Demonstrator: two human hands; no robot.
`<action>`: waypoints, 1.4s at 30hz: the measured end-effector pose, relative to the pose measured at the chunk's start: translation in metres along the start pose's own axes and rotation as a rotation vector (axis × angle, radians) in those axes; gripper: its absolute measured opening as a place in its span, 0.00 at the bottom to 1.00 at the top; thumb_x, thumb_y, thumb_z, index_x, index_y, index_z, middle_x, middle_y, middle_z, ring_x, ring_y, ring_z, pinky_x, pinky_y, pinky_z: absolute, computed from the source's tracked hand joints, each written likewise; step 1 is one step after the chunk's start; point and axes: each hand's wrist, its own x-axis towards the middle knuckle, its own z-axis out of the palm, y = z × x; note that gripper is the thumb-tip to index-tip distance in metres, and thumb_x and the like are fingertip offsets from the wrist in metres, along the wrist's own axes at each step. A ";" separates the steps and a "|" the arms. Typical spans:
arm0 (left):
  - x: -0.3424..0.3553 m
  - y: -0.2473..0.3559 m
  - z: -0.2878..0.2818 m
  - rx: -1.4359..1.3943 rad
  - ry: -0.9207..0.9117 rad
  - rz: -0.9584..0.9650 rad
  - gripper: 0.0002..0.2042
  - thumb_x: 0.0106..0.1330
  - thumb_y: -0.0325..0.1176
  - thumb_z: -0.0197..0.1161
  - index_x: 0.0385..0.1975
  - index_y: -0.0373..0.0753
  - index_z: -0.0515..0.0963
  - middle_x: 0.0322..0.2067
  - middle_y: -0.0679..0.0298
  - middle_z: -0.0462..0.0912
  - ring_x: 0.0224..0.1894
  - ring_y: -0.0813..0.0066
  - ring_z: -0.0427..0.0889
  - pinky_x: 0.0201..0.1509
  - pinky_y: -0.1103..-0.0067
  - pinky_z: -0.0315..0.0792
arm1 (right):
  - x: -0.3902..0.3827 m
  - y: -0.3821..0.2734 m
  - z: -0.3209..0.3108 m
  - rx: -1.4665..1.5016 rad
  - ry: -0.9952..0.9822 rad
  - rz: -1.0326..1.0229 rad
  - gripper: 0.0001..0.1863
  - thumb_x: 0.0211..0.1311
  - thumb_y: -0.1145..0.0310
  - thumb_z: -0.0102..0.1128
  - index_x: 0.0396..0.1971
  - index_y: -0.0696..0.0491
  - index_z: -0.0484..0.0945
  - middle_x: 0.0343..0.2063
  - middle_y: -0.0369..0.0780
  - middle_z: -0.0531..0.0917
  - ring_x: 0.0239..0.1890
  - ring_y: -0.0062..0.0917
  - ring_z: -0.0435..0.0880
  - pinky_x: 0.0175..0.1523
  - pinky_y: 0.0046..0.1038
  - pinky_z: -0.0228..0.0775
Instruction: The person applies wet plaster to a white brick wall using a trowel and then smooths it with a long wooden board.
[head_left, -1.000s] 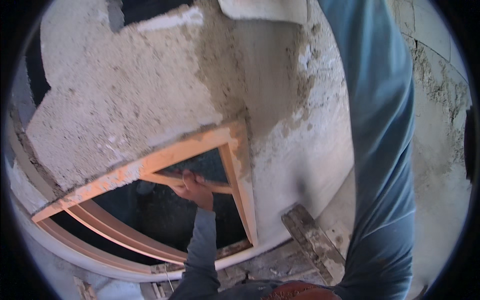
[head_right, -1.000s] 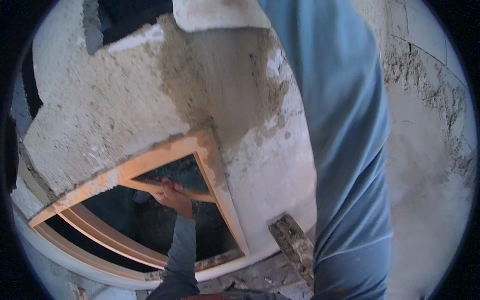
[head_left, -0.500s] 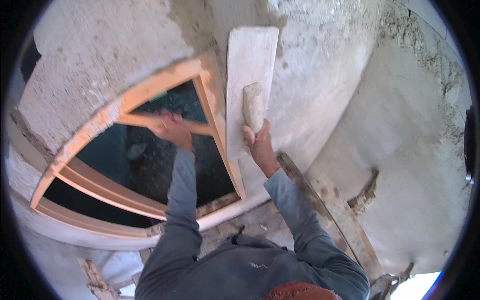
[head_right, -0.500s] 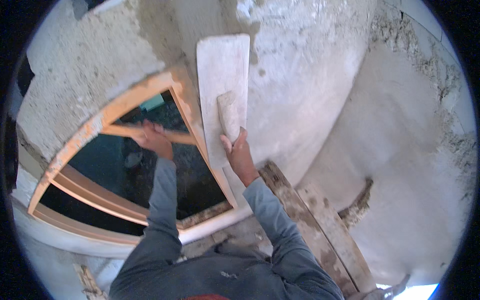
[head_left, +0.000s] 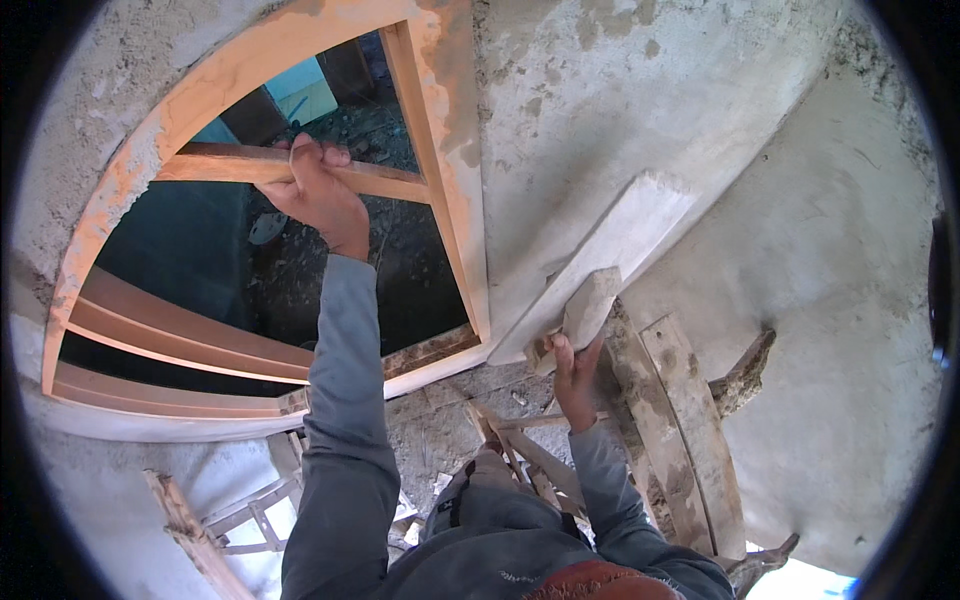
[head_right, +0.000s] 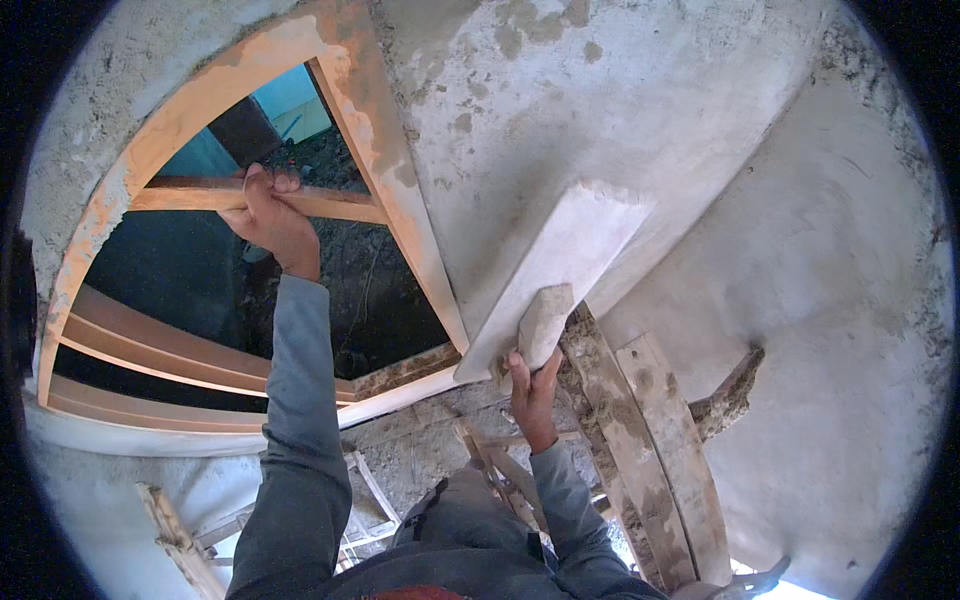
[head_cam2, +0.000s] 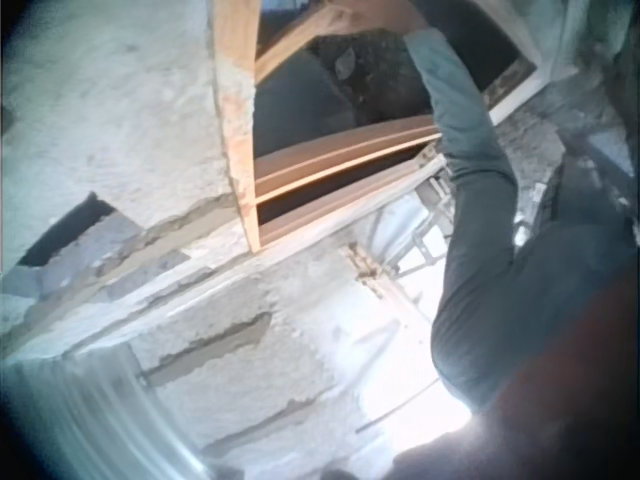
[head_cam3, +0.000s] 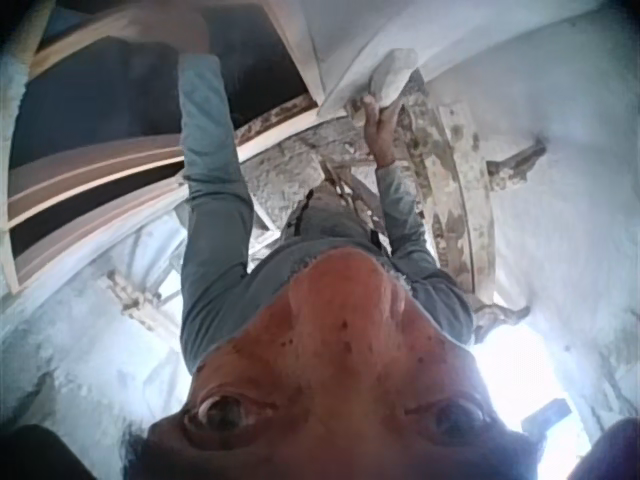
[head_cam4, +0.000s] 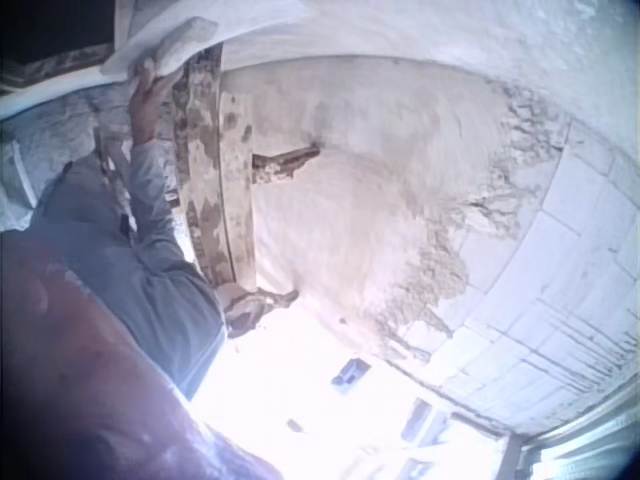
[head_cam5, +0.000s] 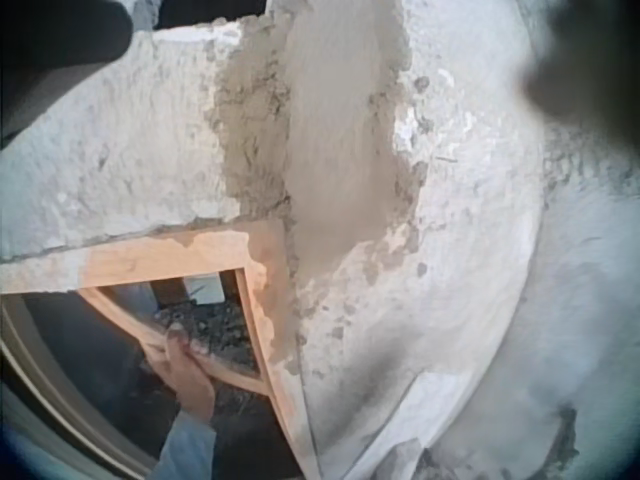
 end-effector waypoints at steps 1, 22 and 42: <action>-0.003 -0.002 0.004 -0.007 0.010 0.008 0.13 0.63 0.20 0.55 0.42 0.35 0.60 0.27 0.61 0.70 0.20 0.75 0.71 0.25 0.76 0.74 | 0.015 -0.003 0.003 -0.069 -0.011 -0.116 0.23 0.75 0.64 0.55 0.57 0.63 0.61 0.43 0.43 0.76 0.39 0.25 0.80 0.46 0.29 0.74; 0.000 -0.013 0.004 -0.038 0.029 0.010 0.16 0.63 0.19 0.53 0.46 0.38 0.58 0.26 0.61 0.70 0.19 0.77 0.69 0.22 0.78 0.71 | 0.124 -0.038 0.086 -0.283 0.007 -0.328 0.33 0.68 0.63 0.66 0.59 0.68 0.58 0.39 0.62 0.81 0.41 0.53 0.85 0.43 0.41 0.77; 0.004 -0.006 0.007 -0.065 0.071 -0.008 0.16 0.64 0.20 0.54 0.47 0.39 0.58 0.24 0.62 0.69 0.18 0.78 0.68 0.22 0.80 0.69 | 0.159 -0.117 0.087 -0.294 0.017 -0.506 0.32 0.67 0.63 0.66 0.59 0.66 0.60 0.33 0.59 0.82 0.36 0.52 0.86 0.37 0.42 0.77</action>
